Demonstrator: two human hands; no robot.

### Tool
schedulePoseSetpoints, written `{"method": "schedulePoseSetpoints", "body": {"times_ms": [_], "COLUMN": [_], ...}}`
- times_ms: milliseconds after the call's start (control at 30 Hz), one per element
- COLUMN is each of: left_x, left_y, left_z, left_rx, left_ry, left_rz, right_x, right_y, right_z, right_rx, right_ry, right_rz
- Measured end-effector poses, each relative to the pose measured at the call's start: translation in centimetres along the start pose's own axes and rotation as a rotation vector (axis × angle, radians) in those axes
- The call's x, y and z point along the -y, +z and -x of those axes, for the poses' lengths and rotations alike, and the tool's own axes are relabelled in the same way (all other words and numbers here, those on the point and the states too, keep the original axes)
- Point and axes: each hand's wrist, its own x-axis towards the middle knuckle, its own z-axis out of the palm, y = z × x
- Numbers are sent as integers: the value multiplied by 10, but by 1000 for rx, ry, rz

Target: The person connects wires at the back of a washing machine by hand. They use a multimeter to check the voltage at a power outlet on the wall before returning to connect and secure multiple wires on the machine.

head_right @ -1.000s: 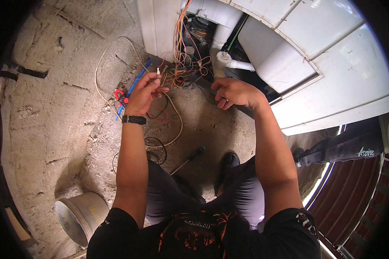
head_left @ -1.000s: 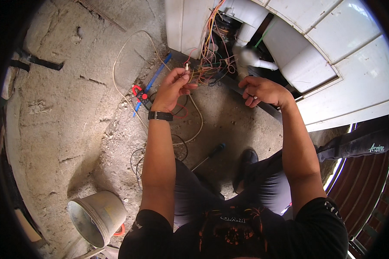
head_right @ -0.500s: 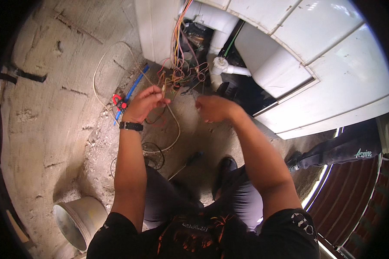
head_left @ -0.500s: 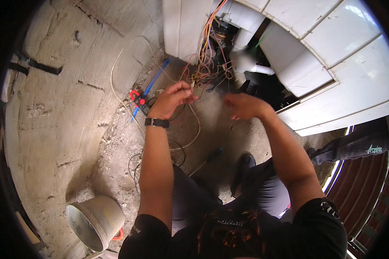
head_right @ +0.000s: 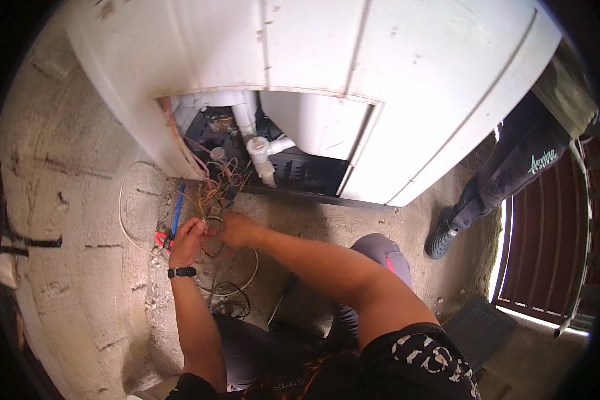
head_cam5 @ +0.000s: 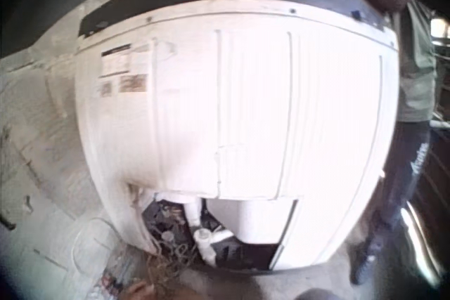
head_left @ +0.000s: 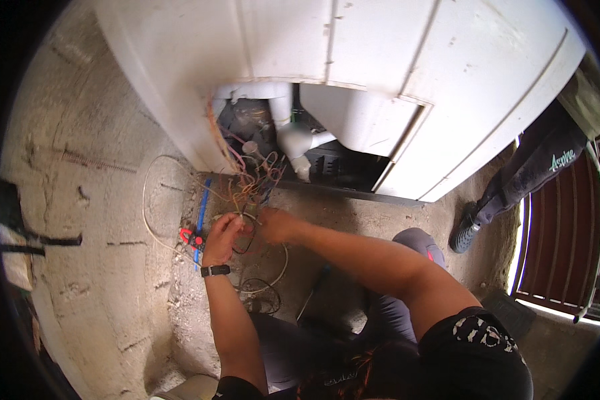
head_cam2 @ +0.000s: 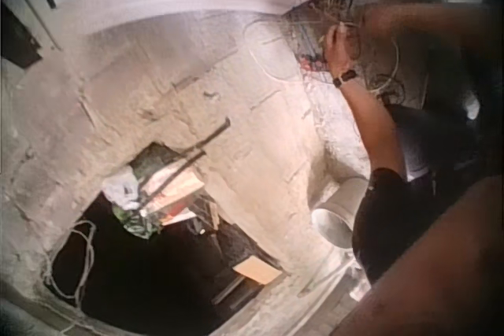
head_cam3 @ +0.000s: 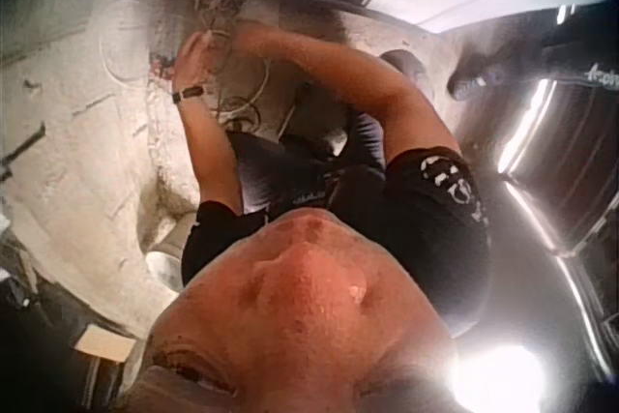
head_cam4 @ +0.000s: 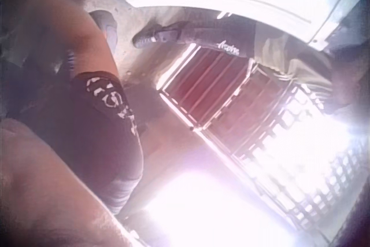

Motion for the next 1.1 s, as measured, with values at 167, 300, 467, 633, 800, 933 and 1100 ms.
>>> {"method": "schedulePoseSetpoints", "body": {"times_ms": [167, 300, 467, 633, 800, 933, 1100], "left_x": [19, 19, 29, 34, 22, 19, 9], "left_y": [-4, -15, -20, -10, 19, -15, -18], "left_z": [-18, -9, -24, -25, -35, -6, -2], "left_rx": [86, 82, 20, 64, -44, 29, -49], "left_ry": [-80, -74, -93, 2, -3, 12, 45], "left_rz": [-359, -298, -149, -102, -18, 16, 267], "right_x": [-20, 4, -6, -13, -30, 11, 5], "right_y": [6, -37, -30, -24, -8, -21, -49], "right_z": [-1, 19, 23, 7, -11, 10, 14], "right_rx": [-56, 236, -40, 65, -118, 101, 201], "right_ry": [32, 51, -11, -124, -26, 32, 37], "right_rz": [24, -191, -286, -87, -262, -386, -602]}}
